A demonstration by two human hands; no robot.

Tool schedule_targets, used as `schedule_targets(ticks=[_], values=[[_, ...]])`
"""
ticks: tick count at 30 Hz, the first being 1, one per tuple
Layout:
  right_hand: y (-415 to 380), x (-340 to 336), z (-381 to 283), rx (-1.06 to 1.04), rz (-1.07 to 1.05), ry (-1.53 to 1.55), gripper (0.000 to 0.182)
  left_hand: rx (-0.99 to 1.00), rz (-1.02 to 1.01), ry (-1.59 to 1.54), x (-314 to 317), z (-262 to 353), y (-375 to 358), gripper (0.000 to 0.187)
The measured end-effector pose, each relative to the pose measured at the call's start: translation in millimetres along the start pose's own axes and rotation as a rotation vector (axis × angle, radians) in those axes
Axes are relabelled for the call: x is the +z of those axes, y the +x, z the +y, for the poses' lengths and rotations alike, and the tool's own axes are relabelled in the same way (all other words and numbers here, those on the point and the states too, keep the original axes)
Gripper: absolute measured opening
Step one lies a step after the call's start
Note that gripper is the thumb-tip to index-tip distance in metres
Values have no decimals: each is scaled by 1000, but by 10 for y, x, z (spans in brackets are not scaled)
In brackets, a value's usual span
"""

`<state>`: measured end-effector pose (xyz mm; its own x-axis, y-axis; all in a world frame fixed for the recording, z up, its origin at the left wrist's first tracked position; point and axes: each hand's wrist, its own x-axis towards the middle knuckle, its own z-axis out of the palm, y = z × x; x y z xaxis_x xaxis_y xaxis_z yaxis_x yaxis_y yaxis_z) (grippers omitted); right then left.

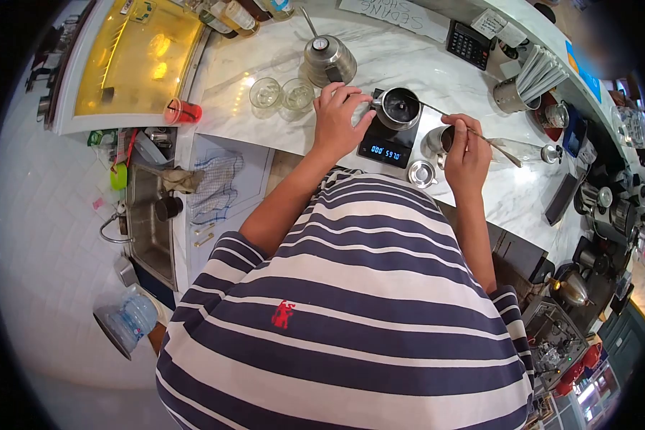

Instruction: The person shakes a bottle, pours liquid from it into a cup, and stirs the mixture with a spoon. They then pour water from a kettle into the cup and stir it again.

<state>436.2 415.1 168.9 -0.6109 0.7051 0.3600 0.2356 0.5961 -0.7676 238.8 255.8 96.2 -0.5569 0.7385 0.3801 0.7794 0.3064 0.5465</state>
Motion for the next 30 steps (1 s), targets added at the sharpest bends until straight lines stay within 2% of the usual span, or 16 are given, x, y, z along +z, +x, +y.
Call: schedule_targets(ticks=[2, 5, 9, 13, 17, 23, 27, 28, 30], values=[[-65, -20, -12, 64, 15, 39, 22, 9, -8, -24, 7, -42, 4, 29], [-105, 32, -52, -13, -9, 27, 20, 48, 12, -49, 15, -79, 24, 28], [-52, 78, -107, 55, -28, 10, 22, 62, -13, -90, -4, -109, 56, 27], [-51, -7, -74, 23, 46, 28, 24, 101, -26, -111, 17, -168, 114, 25], [-66, 9, -186, 31, -27, -16, 23, 124, -40, -135, 35, -198, 153, 21], [-35, -8, -127, 86, 12, -35, 22, 128, -88, -145, -8, -217, 216, 18], [-64, -52, -172, 46, -16, -67, 21, 128, -105, -164, 11, -231, 243, 18], [-40, -5, -181, -43, -3, -70, 20, 130, -100, -164, 24, -240, 243, 18], [-18, 53, -192, 17, -29, -64, 20, 126, -112, -174, 39, -246, 242, 18]])
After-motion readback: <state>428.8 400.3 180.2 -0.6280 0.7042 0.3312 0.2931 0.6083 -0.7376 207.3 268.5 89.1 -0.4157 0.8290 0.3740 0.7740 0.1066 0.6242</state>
